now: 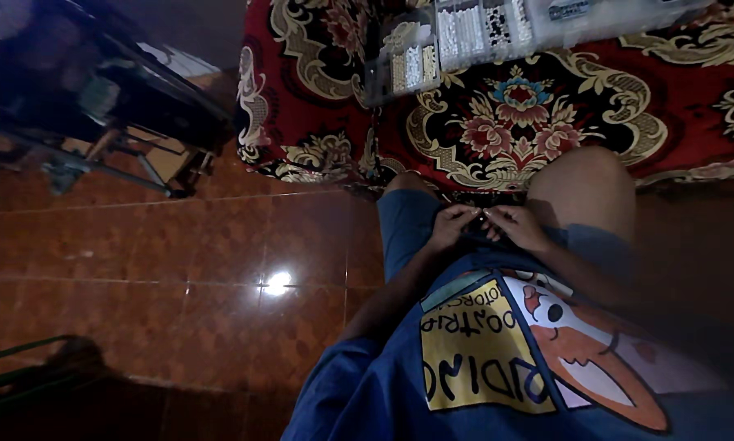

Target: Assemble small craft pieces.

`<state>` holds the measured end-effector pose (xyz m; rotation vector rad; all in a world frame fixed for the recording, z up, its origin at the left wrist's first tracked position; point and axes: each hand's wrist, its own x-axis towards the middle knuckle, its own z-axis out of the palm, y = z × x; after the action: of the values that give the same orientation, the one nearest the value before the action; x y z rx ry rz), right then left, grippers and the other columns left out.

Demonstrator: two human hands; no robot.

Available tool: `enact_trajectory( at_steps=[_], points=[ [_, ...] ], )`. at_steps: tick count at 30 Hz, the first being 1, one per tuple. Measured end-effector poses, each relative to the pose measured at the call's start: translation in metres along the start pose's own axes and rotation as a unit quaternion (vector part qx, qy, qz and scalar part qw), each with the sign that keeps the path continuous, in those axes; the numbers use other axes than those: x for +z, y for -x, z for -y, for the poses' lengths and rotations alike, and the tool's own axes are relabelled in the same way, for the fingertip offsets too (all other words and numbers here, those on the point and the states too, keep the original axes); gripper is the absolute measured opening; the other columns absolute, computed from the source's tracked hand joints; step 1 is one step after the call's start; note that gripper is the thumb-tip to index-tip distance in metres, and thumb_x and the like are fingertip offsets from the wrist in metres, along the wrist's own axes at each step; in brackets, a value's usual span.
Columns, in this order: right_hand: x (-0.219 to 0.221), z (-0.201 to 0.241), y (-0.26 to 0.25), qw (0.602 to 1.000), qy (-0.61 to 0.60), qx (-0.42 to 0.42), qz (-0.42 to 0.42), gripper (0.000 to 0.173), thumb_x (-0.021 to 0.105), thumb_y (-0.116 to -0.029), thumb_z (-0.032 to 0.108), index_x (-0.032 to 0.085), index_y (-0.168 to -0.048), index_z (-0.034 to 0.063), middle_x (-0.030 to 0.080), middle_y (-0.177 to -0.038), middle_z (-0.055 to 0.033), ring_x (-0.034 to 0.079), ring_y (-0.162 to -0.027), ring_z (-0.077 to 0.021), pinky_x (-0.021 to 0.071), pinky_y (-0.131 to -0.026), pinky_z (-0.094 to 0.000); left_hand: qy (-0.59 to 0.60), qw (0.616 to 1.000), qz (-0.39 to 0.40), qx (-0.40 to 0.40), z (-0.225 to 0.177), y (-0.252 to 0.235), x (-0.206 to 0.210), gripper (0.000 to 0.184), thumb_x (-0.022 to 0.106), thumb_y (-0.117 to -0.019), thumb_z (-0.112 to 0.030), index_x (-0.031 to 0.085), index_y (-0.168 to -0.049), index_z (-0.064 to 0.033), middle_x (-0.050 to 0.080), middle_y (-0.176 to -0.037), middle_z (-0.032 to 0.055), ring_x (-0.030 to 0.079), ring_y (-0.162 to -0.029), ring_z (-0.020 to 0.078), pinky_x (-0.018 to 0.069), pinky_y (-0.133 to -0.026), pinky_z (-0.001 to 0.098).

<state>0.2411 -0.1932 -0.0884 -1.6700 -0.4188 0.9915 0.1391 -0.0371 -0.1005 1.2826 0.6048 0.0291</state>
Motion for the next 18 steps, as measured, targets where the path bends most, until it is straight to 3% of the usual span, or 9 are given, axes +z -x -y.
enact_trajectory(
  at_steps=[5,9,14,16,18],
  points=[
    [0.0,0.0,0.0,1.0,-0.004,-0.004,-0.001,0.027,0.053,-0.108,0.019,0.069,-0.104,-0.0026,0.073,-0.084,-0.0037,0.069,-0.065,-0.0064,0.0603,-0.064,-0.0228,-0.013,0.999,-0.007,0.029,0.0,0.001,-0.001,0.01,0.062,-0.0983,-0.004,0.072,-0.098,0.0001,0.068,-0.092,0.0005,0.055,-0.068,0.0014,0.0476,-0.062,0.0184],
    [-0.001,-0.003,-0.001,0.999,0.028,-0.026,0.016,0.02,0.062,-0.1021,0.013,0.071,-0.107,-0.004,0.073,-0.086,-0.0056,0.069,-0.068,-0.0066,0.0604,-0.067,-0.024,0.01,1.0,-0.009,0.025,0.004,-0.002,-0.002,0.012,0.06,-0.1001,-0.006,0.071,-0.101,-0.0006,0.071,-0.092,-0.0001,0.055,-0.065,0.0,0.0471,-0.061,0.0177],
    [-0.001,-0.009,-0.004,0.995,0.068,-0.065,0.013,0.016,0.067,-0.0985,0.011,0.073,-0.101,-0.0029,0.073,-0.088,-0.006,0.069,-0.073,-0.0049,0.0595,-0.073,-0.0232,0.035,0.999,-0.01,0.007,0.005,-0.002,-0.002,0.013,0.057,-0.102,-0.007,0.069,-0.102,-0.0012,0.066,-0.085,-0.0016,0.056,-0.066,0.0023,0.0493,-0.062,0.0194],
    [-0.002,-0.016,-0.006,0.988,0.096,-0.122,-0.014,0.016,0.07,-0.0955,0.015,0.077,-0.097,0.0004,0.072,-0.1,-0.0087,0.067,-0.089,-0.0081,0.0566,-0.082,-0.0264,0.023,1.0,0.01,-0.001,0.003,-0.002,-0.002,0.019,0.053,-0.1046,-0.01,0.067,-0.114,-0.0005,0.069,-0.1,0.0031,0.062,-0.075,0.0054,0.0526,-0.066,0.0225],
    [-0.004,-0.022,-0.009,0.979,0.111,-0.164,-0.043,0.016,0.073,-0.0933,0.019,0.079,-0.095,0.0045,0.072,-0.114,-0.0113,0.066,-0.107,-0.0168,0.0547,-0.092,-0.0343,0.008,0.999,0.052,-0.014,0.001,-0.002,-0.002,0.033,0.047,-0.108,-0.016,0.058,-0.135,-0.0018,0.067,-0.119,0.0092,0.066,-0.087,0.0105,0.0555,-0.073,0.028]
  ],
)
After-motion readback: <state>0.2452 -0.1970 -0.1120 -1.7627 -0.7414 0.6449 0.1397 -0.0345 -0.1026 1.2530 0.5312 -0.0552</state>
